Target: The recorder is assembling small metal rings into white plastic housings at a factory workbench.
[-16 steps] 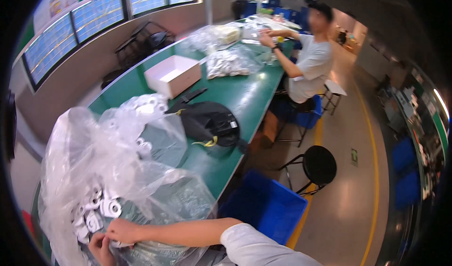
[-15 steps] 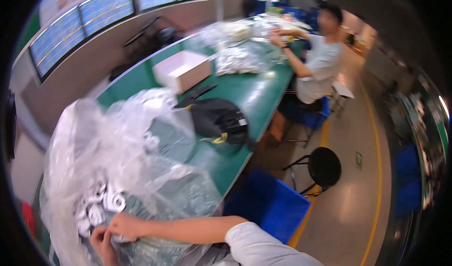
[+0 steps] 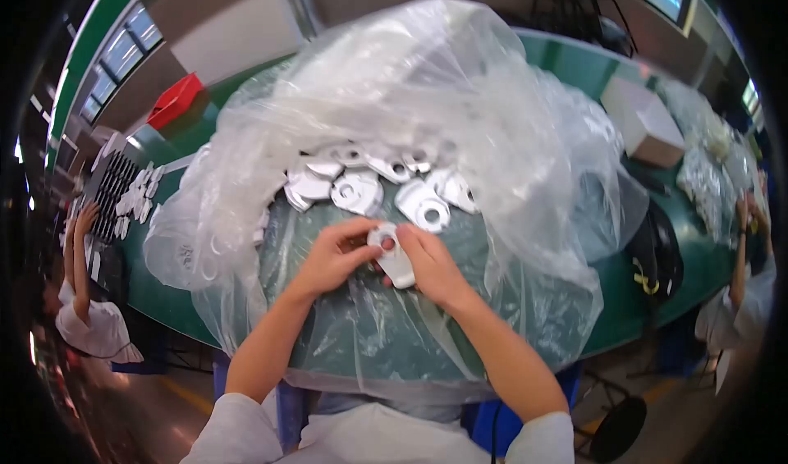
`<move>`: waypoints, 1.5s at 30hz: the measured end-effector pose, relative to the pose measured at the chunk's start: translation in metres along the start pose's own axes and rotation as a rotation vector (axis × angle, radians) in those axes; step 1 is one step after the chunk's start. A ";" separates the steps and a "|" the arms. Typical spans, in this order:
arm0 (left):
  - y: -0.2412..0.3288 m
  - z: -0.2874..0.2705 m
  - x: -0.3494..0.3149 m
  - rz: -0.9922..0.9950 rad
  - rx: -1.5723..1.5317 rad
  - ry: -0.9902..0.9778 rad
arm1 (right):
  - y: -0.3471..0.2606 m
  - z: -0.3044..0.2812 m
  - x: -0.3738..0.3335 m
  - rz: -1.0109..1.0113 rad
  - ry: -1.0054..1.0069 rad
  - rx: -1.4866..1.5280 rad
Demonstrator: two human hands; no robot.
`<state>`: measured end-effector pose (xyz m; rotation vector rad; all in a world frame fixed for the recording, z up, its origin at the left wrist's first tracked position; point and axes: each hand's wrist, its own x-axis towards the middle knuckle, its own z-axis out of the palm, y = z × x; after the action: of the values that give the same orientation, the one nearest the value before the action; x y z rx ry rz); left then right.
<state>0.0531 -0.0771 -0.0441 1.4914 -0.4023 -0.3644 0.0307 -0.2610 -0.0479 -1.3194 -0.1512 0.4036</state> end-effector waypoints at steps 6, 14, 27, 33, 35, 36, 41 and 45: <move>-0.002 0.005 -0.011 0.000 0.043 0.110 | -0.008 0.007 -0.016 0.042 -0.032 -0.180; -0.009 0.001 0.002 0.078 0.121 0.133 | 0.002 0.001 -0.004 0.031 -0.033 -0.220; 0.044 -0.134 -0.223 0.269 0.108 1.343 | 0.017 -0.002 -0.005 -0.150 -0.058 -0.202; -0.009 -0.304 -0.308 -0.029 0.323 1.566 | 0.016 -0.014 -0.005 -0.152 -0.049 -0.202; -0.006 -0.336 -0.306 0.007 0.128 1.526 | 0.015 -0.008 -0.001 -0.139 -0.061 -0.197; -0.004 -0.352 -0.308 0.050 0.102 1.581 | 0.016 -0.004 0.001 -0.134 -0.078 -0.192; 0.023 -0.283 -0.201 0.407 0.787 1.469 | 0.014 -0.005 0.002 -0.091 -0.079 -0.228; 0.059 -0.101 -0.076 0.390 0.796 0.681 | 0.003 -0.019 -0.009 -0.060 -0.059 -0.274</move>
<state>0.0329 0.0507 0.0082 2.1254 -0.2805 0.6876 0.0280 -0.2809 -0.0550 -1.5687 -0.3030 0.3802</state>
